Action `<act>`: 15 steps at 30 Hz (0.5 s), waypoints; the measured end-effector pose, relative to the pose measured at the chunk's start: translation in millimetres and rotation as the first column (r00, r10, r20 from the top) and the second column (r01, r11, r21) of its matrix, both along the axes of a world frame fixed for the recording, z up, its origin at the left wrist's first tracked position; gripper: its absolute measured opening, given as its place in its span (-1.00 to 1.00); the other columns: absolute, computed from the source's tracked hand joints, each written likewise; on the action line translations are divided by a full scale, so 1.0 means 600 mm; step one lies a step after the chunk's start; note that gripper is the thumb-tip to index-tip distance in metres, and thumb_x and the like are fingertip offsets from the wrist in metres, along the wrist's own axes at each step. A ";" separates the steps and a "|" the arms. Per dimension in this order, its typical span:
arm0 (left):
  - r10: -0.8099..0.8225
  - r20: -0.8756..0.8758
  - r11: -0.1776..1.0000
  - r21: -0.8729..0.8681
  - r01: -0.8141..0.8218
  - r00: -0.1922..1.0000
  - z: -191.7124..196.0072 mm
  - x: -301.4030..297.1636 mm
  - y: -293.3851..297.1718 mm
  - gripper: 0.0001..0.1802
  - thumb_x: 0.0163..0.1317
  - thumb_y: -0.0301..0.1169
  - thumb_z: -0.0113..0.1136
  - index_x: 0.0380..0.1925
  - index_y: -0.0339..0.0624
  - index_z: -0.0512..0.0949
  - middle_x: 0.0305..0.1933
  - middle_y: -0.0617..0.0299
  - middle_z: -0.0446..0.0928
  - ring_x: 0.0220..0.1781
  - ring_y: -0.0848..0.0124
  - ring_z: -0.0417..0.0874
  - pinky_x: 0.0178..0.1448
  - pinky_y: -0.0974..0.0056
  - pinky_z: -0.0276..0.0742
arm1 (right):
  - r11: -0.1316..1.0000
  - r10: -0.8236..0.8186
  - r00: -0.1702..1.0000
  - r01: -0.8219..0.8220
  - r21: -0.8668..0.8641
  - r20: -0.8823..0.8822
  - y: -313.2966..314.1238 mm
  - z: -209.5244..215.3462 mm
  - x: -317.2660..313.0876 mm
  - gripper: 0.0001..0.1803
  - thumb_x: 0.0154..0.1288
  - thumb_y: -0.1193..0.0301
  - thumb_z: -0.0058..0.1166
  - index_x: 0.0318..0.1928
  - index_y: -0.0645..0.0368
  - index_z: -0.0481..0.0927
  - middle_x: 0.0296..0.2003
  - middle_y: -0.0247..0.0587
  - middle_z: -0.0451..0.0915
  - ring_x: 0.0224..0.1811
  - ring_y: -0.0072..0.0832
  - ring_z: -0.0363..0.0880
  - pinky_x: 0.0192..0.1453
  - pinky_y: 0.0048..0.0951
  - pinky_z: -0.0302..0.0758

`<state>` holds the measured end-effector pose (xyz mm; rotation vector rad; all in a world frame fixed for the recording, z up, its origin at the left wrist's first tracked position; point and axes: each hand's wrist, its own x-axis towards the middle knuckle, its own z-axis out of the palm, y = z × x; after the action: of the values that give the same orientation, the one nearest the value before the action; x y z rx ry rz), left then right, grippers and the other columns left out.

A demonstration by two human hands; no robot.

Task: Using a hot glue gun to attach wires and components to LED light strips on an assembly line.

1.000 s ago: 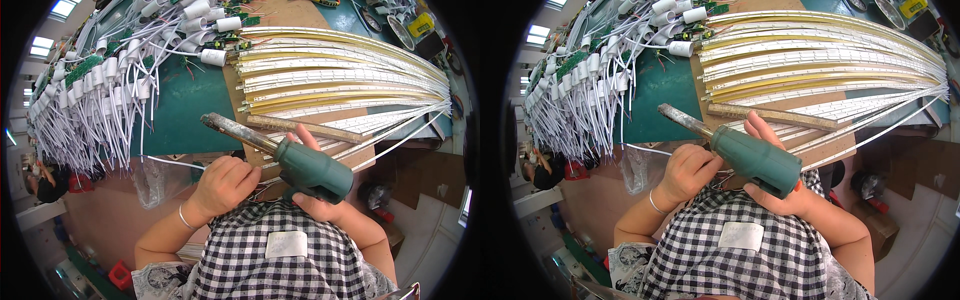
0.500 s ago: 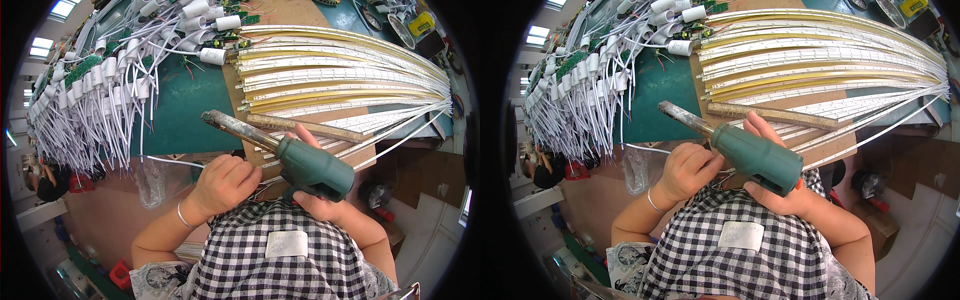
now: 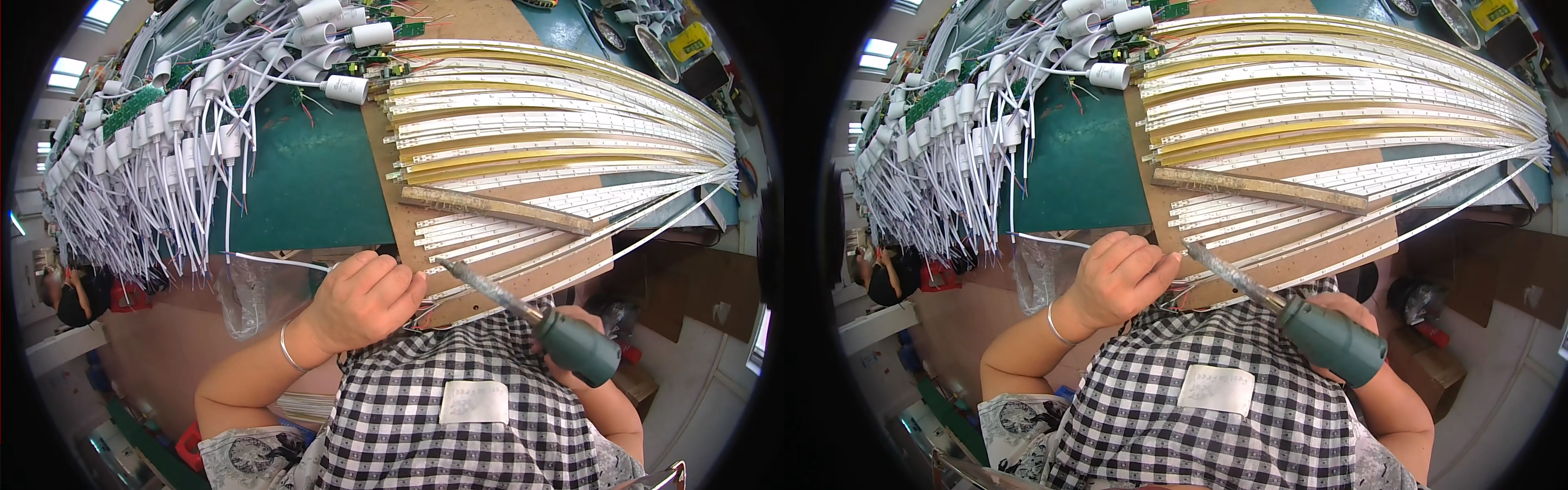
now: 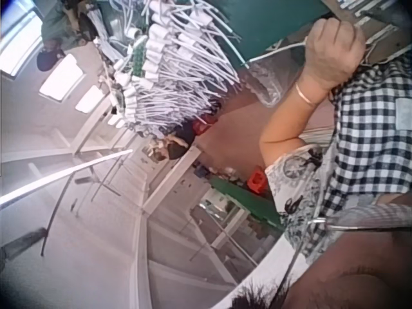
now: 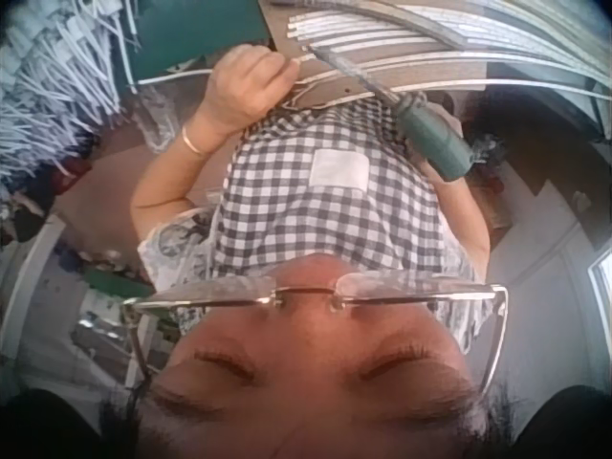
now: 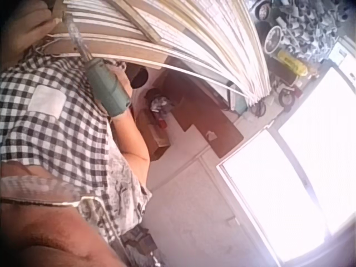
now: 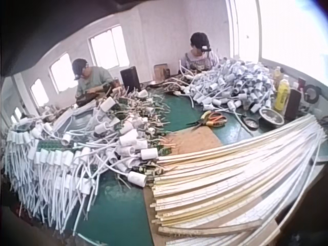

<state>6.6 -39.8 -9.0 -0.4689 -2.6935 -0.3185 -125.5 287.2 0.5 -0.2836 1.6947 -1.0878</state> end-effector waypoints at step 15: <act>0.006 -0.004 1.000 0.007 -0.006 1.000 -0.002 -0.002 0.005 -0.81 -0.01 -0.47 0.33 -0.33 -0.17 0.65 -0.34 0.28 0.47 -0.26 0.36 0.56 -0.22 0.29 0.53 | 0.885 0.024 0.673 -0.359 -0.298 -0.739 -0.016 -0.033 0.017 -0.66 0.30 0.26 0.16 -0.14 0.32 0.59 -0.33 -0.15 0.59 -0.48 -0.47 0.67 -0.31 -0.46 0.56</act>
<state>5.5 -37.1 -10.0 -0.4589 -2.6888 -0.3247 -115.5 277.9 -19.1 -1.3084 2.0094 -1.2587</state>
